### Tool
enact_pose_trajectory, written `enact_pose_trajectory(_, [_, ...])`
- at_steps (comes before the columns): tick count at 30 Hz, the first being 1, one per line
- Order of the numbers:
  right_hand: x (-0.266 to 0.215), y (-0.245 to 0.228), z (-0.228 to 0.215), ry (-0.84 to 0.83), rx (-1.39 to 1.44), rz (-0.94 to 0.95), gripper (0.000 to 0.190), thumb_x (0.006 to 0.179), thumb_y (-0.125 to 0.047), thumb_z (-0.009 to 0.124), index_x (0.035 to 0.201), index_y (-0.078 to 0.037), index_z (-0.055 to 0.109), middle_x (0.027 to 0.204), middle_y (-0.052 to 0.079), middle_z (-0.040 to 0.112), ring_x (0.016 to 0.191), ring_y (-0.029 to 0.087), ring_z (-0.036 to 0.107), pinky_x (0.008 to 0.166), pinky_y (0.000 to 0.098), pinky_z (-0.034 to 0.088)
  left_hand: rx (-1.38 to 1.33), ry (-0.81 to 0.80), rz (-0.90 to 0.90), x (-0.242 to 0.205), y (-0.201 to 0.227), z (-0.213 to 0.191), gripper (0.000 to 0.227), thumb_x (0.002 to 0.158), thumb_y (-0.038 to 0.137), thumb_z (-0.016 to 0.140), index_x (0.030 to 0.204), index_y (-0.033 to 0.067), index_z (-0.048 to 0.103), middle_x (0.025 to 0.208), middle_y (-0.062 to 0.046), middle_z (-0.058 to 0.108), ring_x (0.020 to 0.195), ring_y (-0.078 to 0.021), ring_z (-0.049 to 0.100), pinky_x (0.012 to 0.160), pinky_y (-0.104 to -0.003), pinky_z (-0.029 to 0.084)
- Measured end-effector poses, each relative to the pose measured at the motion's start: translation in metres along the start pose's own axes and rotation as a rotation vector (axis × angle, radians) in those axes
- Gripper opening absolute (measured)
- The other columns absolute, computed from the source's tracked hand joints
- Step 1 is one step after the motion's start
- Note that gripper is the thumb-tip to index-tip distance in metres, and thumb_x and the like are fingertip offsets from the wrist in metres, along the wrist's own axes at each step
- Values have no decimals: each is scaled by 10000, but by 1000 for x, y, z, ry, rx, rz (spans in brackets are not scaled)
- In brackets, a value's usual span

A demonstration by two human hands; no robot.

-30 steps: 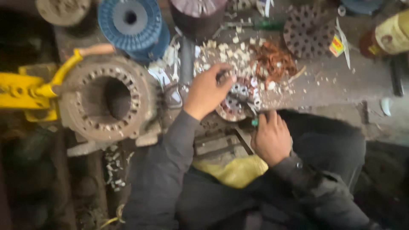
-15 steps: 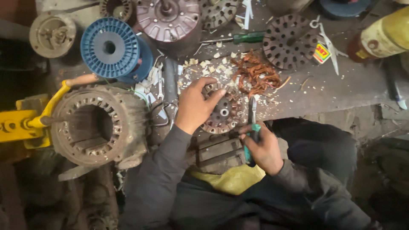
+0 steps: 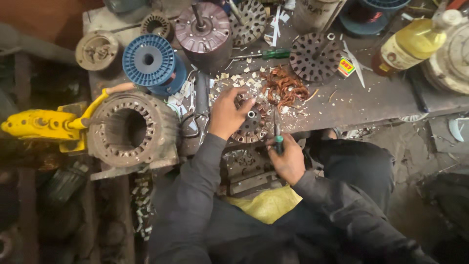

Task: The person uses pliers to strip copper wire from a motor stator, pulling the wire out of the slots and placing it on the workbench. The person continues to remove wire from multiple slots throughout the clip.

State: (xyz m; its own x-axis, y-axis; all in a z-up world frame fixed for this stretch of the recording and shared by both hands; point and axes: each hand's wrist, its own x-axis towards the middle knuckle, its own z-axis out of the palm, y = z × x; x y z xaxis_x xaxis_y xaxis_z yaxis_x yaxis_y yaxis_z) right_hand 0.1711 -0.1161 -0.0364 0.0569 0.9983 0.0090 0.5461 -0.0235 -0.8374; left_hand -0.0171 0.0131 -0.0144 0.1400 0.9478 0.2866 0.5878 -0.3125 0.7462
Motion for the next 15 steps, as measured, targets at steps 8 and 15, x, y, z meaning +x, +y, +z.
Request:
enact_pose_trajectory(8, [-8,2,13,-48,32,46,196,845,-179,732,982,-50,678,990,175,666,921,370,665,828,443,517,31,-24,-1,3,5,-7,320,903,284,764,1102,45,687,1086,-175,702,1043,-378,661,912,-454,519])
enact_pose_trajectory(15, [-17,-4,21,-19,48,67,240,831,-197,758,988,-42,664,966,172,681,901,352,674,818,428,523,123,-71,-1,1,11,-22,217,933,209,698,1095,66,689,1068,-168,712,1002,-393,665,877,-473,517])
